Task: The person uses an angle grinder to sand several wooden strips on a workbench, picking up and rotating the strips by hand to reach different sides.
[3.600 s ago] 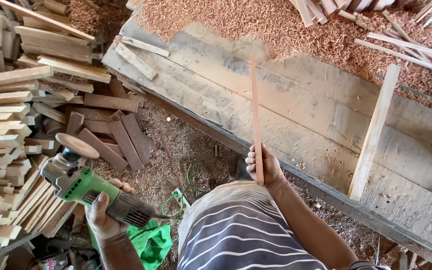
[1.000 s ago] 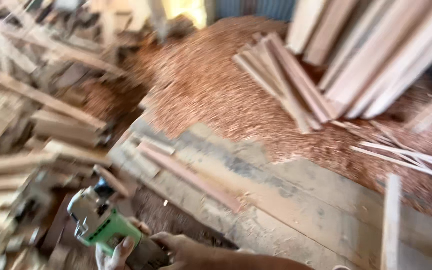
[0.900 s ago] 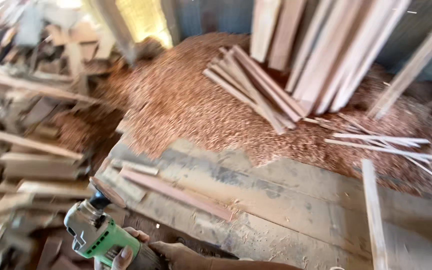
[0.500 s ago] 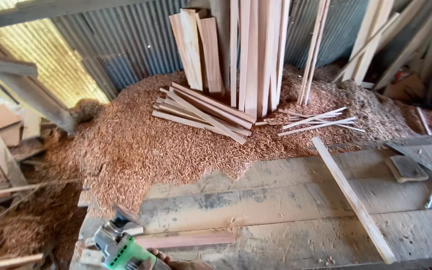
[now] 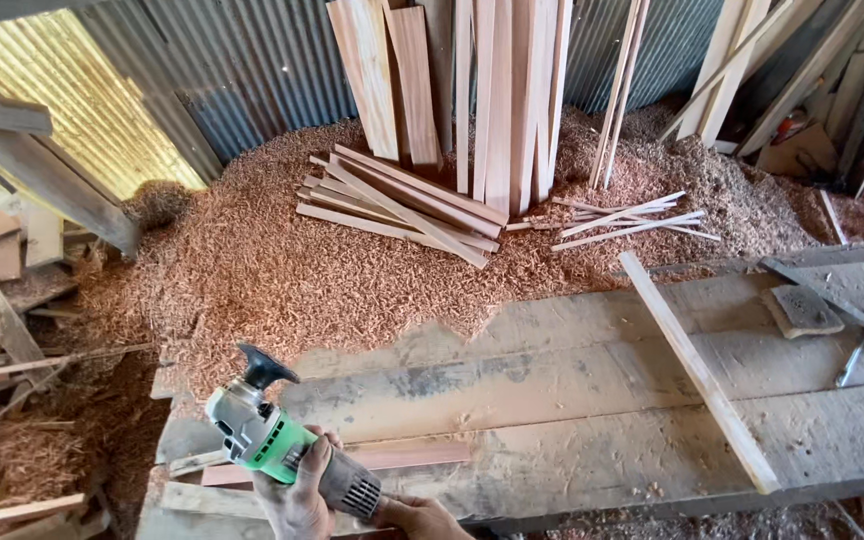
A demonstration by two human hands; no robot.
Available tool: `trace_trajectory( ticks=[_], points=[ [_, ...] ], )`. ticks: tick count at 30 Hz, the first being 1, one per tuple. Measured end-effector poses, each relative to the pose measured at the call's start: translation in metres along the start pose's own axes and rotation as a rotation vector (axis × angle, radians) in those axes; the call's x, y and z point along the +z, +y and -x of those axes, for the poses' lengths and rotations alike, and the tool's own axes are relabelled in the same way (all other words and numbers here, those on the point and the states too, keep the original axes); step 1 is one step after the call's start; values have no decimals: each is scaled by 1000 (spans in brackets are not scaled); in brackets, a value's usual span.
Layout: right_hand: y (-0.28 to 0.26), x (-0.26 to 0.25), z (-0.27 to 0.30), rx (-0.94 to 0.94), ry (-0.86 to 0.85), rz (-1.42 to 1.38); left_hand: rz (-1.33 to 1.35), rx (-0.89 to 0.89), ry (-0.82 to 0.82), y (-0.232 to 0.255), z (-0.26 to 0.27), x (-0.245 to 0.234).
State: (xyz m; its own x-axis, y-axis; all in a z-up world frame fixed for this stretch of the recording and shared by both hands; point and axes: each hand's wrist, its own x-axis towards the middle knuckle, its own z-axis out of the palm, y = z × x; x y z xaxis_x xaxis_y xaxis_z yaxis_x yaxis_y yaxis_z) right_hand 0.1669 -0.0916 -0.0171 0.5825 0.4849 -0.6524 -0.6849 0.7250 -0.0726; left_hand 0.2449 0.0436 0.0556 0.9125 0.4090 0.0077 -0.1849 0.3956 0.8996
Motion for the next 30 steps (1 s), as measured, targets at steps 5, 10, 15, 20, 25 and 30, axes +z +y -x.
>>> trace_trajectory(
  ticks=[5,10,15,20,25,30],
  points=[
    [-11,-4,34,92,95,136,-493,269,18,-41,24,-26],
    [14,-17,21,75,140,206,-114,77,348,-3,45,-8],
    [20,6,11,324,225,445,80,-38,590,-3,42,-59],
    [-64,-217,-88,-22,273,1170,-291,-276,697,20,-3,-173],
    [-98,-174,-93,-291,1035,1421,-1046,-745,574,3,-72,-268],
    [-105,-187,-115,-342,1052,1298,-1354,-755,199,-54,-129,-329]
  ],
)
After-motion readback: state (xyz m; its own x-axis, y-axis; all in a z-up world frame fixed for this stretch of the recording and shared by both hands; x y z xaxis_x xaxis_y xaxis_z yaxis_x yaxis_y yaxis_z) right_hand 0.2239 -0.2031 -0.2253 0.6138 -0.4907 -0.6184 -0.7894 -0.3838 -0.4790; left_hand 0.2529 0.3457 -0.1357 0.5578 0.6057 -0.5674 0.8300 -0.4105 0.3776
